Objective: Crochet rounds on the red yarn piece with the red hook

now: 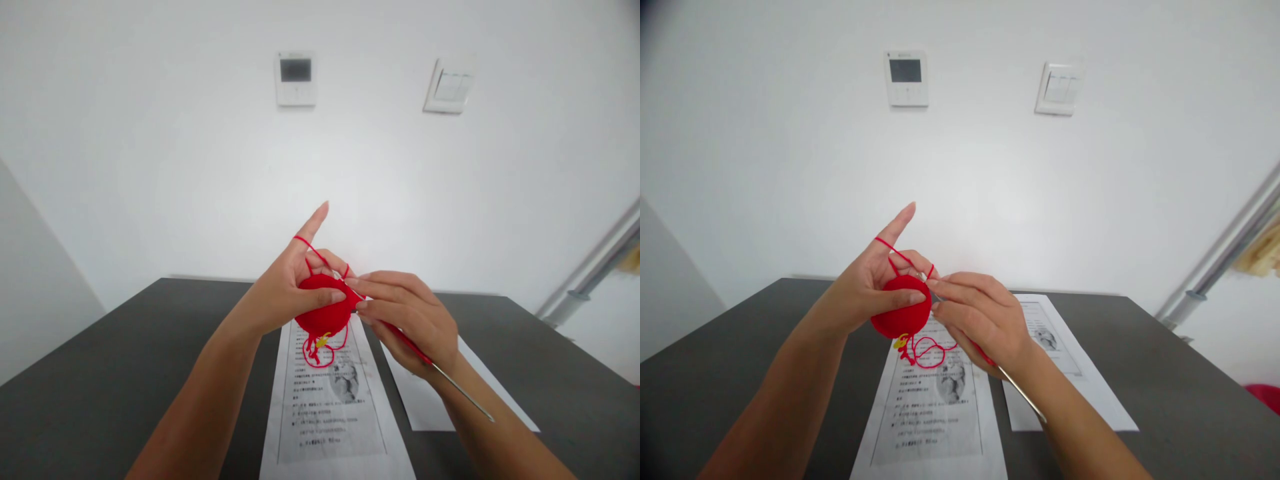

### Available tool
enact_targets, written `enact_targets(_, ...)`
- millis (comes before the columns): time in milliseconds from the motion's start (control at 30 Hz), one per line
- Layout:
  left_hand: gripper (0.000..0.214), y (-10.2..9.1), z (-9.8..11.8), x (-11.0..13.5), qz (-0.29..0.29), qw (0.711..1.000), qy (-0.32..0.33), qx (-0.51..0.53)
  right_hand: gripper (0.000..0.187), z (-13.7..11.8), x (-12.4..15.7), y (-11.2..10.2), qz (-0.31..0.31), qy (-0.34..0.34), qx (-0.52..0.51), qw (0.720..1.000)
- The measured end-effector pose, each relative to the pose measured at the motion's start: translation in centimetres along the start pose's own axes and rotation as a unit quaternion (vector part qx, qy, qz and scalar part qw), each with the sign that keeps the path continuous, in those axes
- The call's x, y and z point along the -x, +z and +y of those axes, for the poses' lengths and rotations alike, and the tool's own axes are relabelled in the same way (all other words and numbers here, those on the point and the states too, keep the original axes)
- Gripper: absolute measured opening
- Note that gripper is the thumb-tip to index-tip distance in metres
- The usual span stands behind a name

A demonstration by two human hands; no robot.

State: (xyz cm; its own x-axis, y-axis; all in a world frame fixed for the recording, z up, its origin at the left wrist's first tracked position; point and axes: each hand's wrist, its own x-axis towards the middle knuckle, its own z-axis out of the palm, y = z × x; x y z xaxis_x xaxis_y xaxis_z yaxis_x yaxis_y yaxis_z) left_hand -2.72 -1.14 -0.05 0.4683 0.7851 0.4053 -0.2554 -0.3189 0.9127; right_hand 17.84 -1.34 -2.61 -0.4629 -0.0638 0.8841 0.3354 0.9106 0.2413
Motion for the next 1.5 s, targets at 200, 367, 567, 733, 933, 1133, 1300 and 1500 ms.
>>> enact_targets(200,0.106,0.8,0.3,0.3,0.041,0.997,0.002,-0.058,0.022,-0.1,0.2,-0.1,-0.003,0.05,-0.021,0.999)
enact_targets(367,0.107,1.4,0.2,0.2,0.07,0.995,0.009,-0.074,0.026,-0.1,0.7,0.0,0.046,0.157,-0.139,0.977)
enact_targets(567,0.087,1.4,-0.3,0.2,0.081,0.993,0.031,-0.081,0.028,-0.1,1.3,0.2,0.086,0.241,-0.255,0.933)
enact_targets(733,0.082,1.1,-0.5,0.2,0.091,0.986,0.039,-0.133,0.024,-0.4,1.2,0.3,0.086,0.29,-0.294,0.906)
enact_targets(933,0.085,0.8,-0.5,0.4,0.081,0.984,0.031,-0.155,0.016,-0.3,1.2,0.5,0.125,0.321,-0.337,0.876)
enact_targets(1133,0.056,0.2,-0.4,0.4,0.043,0.974,-0.007,-0.224,0.014,0.0,1.3,0.7,0.133,0.324,-0.363,0.864)
enact_targets(1300,0.048,0.5,0.4,0.5,0.017,0.963,-0.032,-0.266,0.014,0.1,1.5,0.8,0.133,0.319,-0.373,0.861)
enact_targets(1500,0.062,0.5,0.4,0.6,0.026,0.955,-0.009,-0.296,0.01,0.2,1.5,0.7,0.137,0.334,-0.382,0.851)
